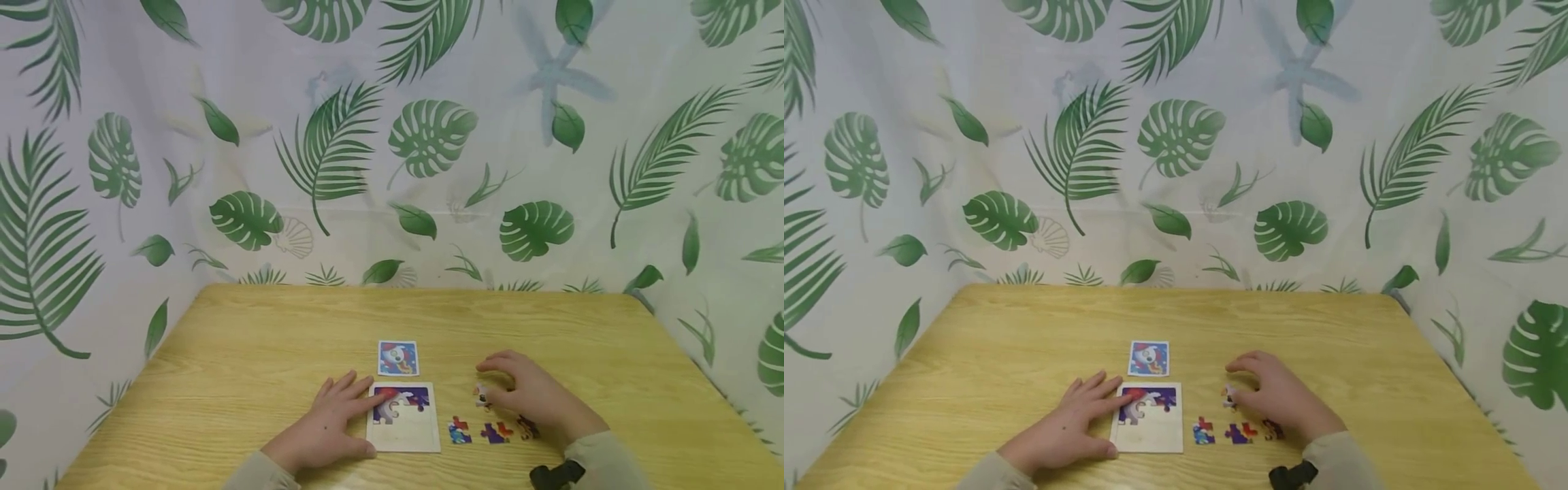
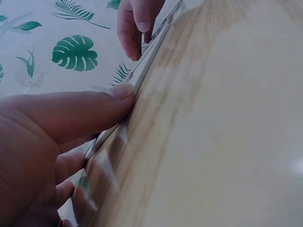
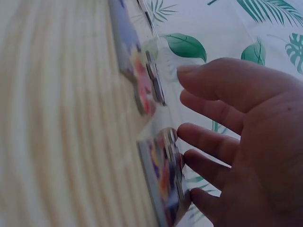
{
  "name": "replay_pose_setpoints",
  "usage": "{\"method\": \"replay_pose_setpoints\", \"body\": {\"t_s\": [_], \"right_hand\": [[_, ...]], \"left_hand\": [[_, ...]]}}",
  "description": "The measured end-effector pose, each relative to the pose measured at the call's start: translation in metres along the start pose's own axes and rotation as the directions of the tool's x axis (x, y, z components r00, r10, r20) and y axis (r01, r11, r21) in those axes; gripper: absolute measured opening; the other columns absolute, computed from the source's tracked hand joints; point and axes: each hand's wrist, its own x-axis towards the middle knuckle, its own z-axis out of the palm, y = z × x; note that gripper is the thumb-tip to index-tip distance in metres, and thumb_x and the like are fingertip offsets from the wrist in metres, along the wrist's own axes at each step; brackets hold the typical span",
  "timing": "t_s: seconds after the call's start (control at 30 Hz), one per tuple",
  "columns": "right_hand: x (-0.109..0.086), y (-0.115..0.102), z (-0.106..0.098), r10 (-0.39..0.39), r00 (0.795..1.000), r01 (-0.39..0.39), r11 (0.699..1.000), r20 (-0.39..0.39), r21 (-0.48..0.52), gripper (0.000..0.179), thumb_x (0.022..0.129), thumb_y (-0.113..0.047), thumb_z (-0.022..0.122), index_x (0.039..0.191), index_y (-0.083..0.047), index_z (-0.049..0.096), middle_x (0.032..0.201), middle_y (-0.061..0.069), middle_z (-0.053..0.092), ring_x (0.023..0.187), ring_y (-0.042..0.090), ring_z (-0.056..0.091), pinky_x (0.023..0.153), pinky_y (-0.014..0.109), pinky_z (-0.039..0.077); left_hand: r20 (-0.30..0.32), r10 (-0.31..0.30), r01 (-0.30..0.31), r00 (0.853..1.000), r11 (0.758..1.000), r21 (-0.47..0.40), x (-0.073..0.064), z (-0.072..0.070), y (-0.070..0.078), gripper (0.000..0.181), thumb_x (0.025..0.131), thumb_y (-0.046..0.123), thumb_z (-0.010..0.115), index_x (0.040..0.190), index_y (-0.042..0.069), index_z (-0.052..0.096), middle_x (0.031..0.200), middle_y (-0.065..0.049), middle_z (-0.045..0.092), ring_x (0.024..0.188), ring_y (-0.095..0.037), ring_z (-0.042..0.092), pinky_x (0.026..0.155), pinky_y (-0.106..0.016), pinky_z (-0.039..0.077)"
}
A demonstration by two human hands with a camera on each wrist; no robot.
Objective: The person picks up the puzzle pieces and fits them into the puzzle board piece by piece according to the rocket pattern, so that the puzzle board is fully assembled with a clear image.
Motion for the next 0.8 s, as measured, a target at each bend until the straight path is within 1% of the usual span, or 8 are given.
{"method": "replay_pose_setpoints", "body": {"t_s": [0.1, 0.17, 0.3, 0.43, 0.57, 0.67, 0.8], "right_hand": [[-0.0034, 0.0054, -0.002, 0.014, 1.0, -0.015, 0.999, 0.026, 0.034, 0.041, 0.09, -0.029, 0.074, 0.129, -0.018, 0.068, 0.148, 0.013, 0.047, 0.138, 0.045, 0.039, 0.109, 0.066, 0.032], [-0.0049, 0.0076, -0.0023, 0.02, 0.999, -0.023, 0.998, 0.043, 0.059, 0.04, 0.09, -0.028, 0.074, 0.128, -0.019, 0.068, 0.151, 0.012, 0.045, 0.14, 0.044, 0.037, 0.11, 0.065, 0.033], [-0.0045, 0.0101, -0.0014, 0.011, 0.999, -0.015, 0.997, 0.051, 0.077, 0.037, 0.091, -0.025, 0.073, 0.128, -0.019, 0.069, 0.153, 0.01, 0.043, 0.141, 0.041, 0.038, 0.108, 0.061, 0.038], [-0.0035, 0.0111, 0.001, 0.018, 0.998, -0.021, 0.998, 0.052, 0.055, 0.032, 0.091, -0.025, 0.074, 0.122, -0.025, 0.071, 0.153, 0.008, 0.044, 0.14, 0.041, 0.038, 0.109, 0.061, 0.036], [-0.0028, 0.0089, 0.0032, 0.039, 0.998, -0.041, 0.998, 0.051, 0.043, 0.023, 0.091, -0.025, 0.075, 0.113, -0.029, 0.073, 0.152, 0.009, 0.046, 0.141, 0.042, 0.037, 0.111, 0.063, 0.032], [-0.003, 0.0056, 0.0026, 0.041, 0.999, -0.043, 0.998, 0.036, 0.043, 0.019, 0.091, -0.023, 0.076, 0.109, -0.028, 0.074, 0.151, 0.011, 0.047, 0.141, 0.045, 0.037, 0.11, 0.065, 0.032], [-0.0032, 0.0017, 0.0008, 0.046, 0.999, -0.046, 0.998, 0.016, 0.03, 0.016, 0.091, -0.023, 0.076, 0.107, -0.026, 0.074, 0.151, 0.012, 0.048, 0.14, 0.046, 0.037, 0.11, 0.066, 0.031]], "left_hand": [[0.001, -0.002, 0.002, 1.0, 1.0, 0.017, 0.0004, 0.0014, -0.0005, 0.08, 0.083, 0.049, 0.075, 0.155, 0.036, 0.042, 0.166, -0.004, 0.025, 0.154, -0.035, 0.007, 0.119, -0.062, -0.002], [-0.001, -0.003, 0.003, 1.0, 1.0, 0.02, 0.0005, 0.0014, -0.0006, 0.08, 0.083, 0.049, 0.076, 0.155, 0.035, 0.043, 0.166, -0.004, 0.025, 0.154, -0.034, 0.007, 0.119, -0.062, -0.003], [-0.001, -0.012, 0.012, 1.0, 1.0, 0.01, -0.0001, 0.0004, -0.0012, 0.08, 0.083, 0.049, 0.076, 0.155, 0.035, 0.043, 0.166, -0.004, 0.025, 0.154, -0.033, 0.006, 0.119, -0.061, -0.003], [0.002, -0.019, 0.019, 1.0, 1.0, 0.009, -0.0019, 0.0007, -0.0009, 0.08, 0.083, 0.049, 0.076, 0.154, 0.038, 0.043, 0.166, -0.004, 0.025, 0.154, -0.034, 0.007, 0.119, -0.061, -0.003], [0.004, -0.023, 0.023, 1.0, 1.0, 0.016, -0.0044, 0.0019, -0.0001, 0.08, 0.083, 0.049, 0.075, 0.155, 0.038, 0.042, 0.166, -0.004, 0.025, 0.154, -0.034, 0.007, 0.119, -0.062, -0.003], [0.002, -0.016, 0.016, 1.0, 1.0, 0.009, -0.005, 0.0013, 0.0009, 0.08, 0.083, 0.049, 0.075, 0.155, 0.035, 0.042, 0.166, -0.004, 0.025, 0.154, -0.034, 0.006, 0.119, -0.062, -0.003], [-0.008, 0.0, 0.0, 1.0, 1.0, 0.01, -0.0042, -0.0015, 0.0025, 0.081, 0.083, 0.048, 0.076, 0.156, 0.033, 0.042, 0.166, -0.006, 0.025, 0.154, -0.035, 0.007, 0.119, -0.061, -0.003]]}}
